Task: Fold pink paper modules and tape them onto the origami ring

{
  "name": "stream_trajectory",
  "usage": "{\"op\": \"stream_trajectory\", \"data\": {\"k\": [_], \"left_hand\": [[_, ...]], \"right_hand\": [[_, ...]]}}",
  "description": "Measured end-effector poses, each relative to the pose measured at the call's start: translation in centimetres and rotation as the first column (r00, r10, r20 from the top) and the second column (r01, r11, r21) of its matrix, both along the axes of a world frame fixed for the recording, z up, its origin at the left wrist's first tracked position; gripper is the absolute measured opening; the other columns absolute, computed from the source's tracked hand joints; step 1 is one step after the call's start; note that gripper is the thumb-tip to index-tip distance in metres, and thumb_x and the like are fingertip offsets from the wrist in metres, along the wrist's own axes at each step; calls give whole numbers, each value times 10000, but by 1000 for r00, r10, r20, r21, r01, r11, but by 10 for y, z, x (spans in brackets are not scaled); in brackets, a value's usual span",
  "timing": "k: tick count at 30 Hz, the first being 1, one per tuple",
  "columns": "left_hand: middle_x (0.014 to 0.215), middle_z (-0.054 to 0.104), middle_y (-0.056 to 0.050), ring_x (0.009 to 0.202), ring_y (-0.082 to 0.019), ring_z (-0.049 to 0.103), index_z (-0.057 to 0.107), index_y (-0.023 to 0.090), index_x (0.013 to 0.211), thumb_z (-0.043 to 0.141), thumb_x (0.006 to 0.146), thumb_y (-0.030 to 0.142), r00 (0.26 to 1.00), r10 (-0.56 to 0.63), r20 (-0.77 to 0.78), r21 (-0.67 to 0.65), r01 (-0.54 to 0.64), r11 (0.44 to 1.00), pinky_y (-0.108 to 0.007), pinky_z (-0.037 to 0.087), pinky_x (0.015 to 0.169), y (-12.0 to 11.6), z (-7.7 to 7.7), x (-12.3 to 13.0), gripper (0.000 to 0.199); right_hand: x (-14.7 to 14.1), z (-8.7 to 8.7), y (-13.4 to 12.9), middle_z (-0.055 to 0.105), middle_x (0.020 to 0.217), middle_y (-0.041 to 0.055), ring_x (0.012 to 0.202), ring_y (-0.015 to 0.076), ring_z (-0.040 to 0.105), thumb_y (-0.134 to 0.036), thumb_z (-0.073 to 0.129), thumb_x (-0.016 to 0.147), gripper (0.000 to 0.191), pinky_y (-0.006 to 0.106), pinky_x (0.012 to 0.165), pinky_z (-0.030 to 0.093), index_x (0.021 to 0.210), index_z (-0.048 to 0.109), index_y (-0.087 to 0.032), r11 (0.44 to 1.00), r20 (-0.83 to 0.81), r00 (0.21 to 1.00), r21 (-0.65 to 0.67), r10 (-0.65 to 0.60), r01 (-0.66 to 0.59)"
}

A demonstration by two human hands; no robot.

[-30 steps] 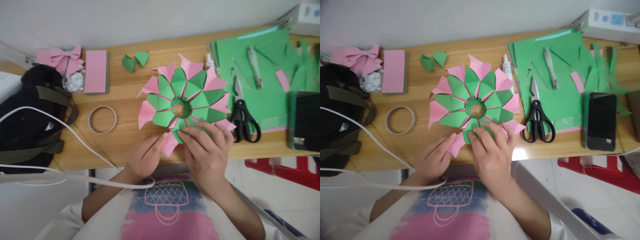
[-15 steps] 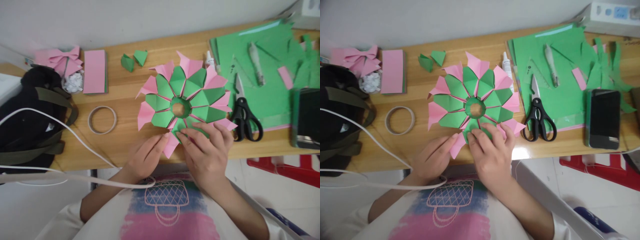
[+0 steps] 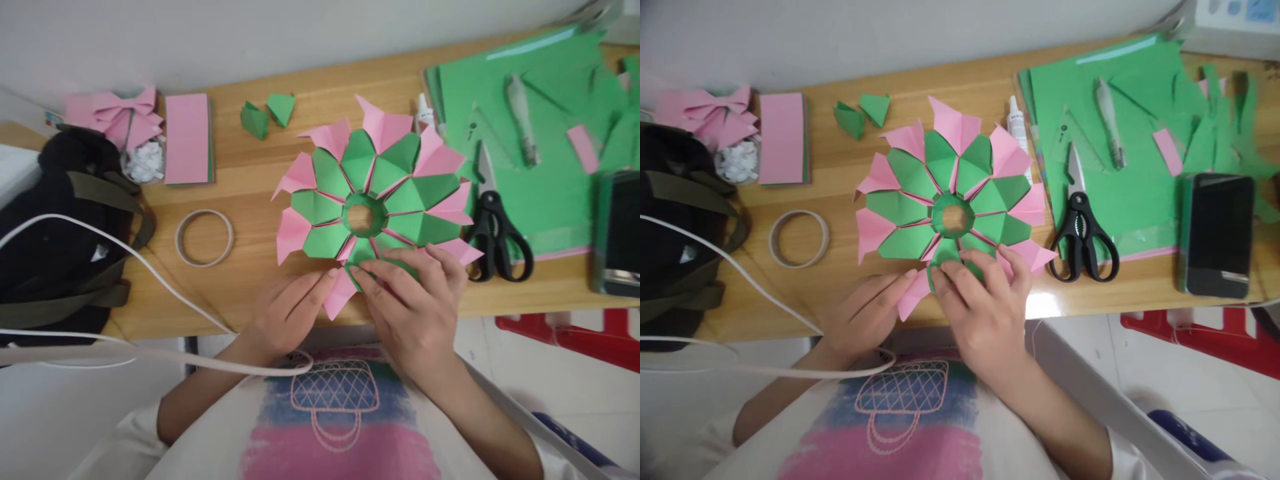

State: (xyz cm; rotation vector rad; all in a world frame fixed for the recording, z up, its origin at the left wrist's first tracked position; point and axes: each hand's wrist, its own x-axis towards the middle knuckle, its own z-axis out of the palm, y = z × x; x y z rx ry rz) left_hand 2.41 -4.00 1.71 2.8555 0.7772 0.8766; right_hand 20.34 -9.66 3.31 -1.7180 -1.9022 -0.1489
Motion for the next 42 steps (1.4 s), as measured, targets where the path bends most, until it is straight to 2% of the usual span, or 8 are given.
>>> {"op": "stream_trajectory", "data": {"k": [9, 14, 19, 28, 33, 38, 40, 42], "left_hand": [[996, 726, -92, 944, -145, 677, 625, 56, 1152, 559, 885, 59, 999, 13, 41, -3, -13, 1000, -234, 527, 876, -1, -7, 2, 275], [933, 728, -129, 946, -170, 677, 615, 1, 1130, 578, 867, 54, 999, -33, -19, 1, 33, 999, -262, 539, 862, -2, 1, 2, 271], [988, 730, -112, 917, -177, 695, 586, 61, 1178, 544, 883, 78, 999, 17, -40, -50, -19, 999, -277, 570, 814, -7, 7, 3, 299], [954, 738, -95, 885, -184, 706, 512, 91, 1307, 552, 871, 63, 998, 32, -50, -34, -34, 999, -276, 578, 825, -6, 10, 2, 439], [949, 728, -130, 922, -197, 693, 539, 34, 1253, 527, 873, 53, 996, -7, -91, -62, 1, 998, -286, 575, 838, -6, 13, -1, 381], [931, 738, -73, 873, -160, 697, 555, 91, 1230, 542, 873, 63, 998, 19, -64, -67, -24, 997, -257, 569, 821, -5, 8, 0, 359], [964, 740, -58, 871, -145, 696, 557, 119, 1228, 538, 875, 69, 1000, 18, -23, -134, -21, 991, -241, 567, 821, -3, 7, 2, 357], [1036, 731, -53, 905, -141, 691, 556, 150, 1235, 536, 883, 104, 999, 32, 18, -321, -25, 947, -235, 565, 836, -2, 10, 4, 355]], "right_hand": [[1, 0, -1, 720, 887, -77, 922, 167, 623, -138, 676, 813, 181, 439, 930, 391, 930, 649, -274, 1000, -24, 1000, 12, 5, -5], [0, 0, -1, 719, 853, -62, 892, 173, 623, -144, 679, 810, 162, 443, 926, 394, 919, 648, -260, 999, -42, 998, 2, -36, 36], [-2, 0, 0, 705, 824, -84, 860, 154, 619, -169, 663, 828, 187, 441, 947, 377, 931, 643, -324, 998, 0, 998, 3, -59, 59], [-2, -1, 0, 722, 793, -112, 810, 140, 624, -182, 628, 859, 132, 423, 956, 363, 884, 635, -311, 998, -17, 998, 36, -53, 53], [-2, -2, -1, 722, 804, -114, 821, 140, 628, -186, 616, 866, 137, 429, 974, 353, 885, 639, -320, 998, -17, 999, 22, -51, 52], [-2, -2, -2, 724, 805, -102, 824, 140, 627, -186, 622, 862, 124, 429, 988, 348, 884, 647, -305, 998, -31, 998, 23, -50, 50], [-2, -1, -1, 727, 808, -98, 819, 141, 630, -177, 633, 852, 131, 426, 995, 349, 873, 653, -305, 998, -39, 998, 21, -57, 58], [-3, -1, -1, 727, 813, -95, 825, 144, 631, -167, 633, 848, 138, 427, 1004, 345, 867, 655, -303, 998, -37, 997, 17, -61, 62]]}}
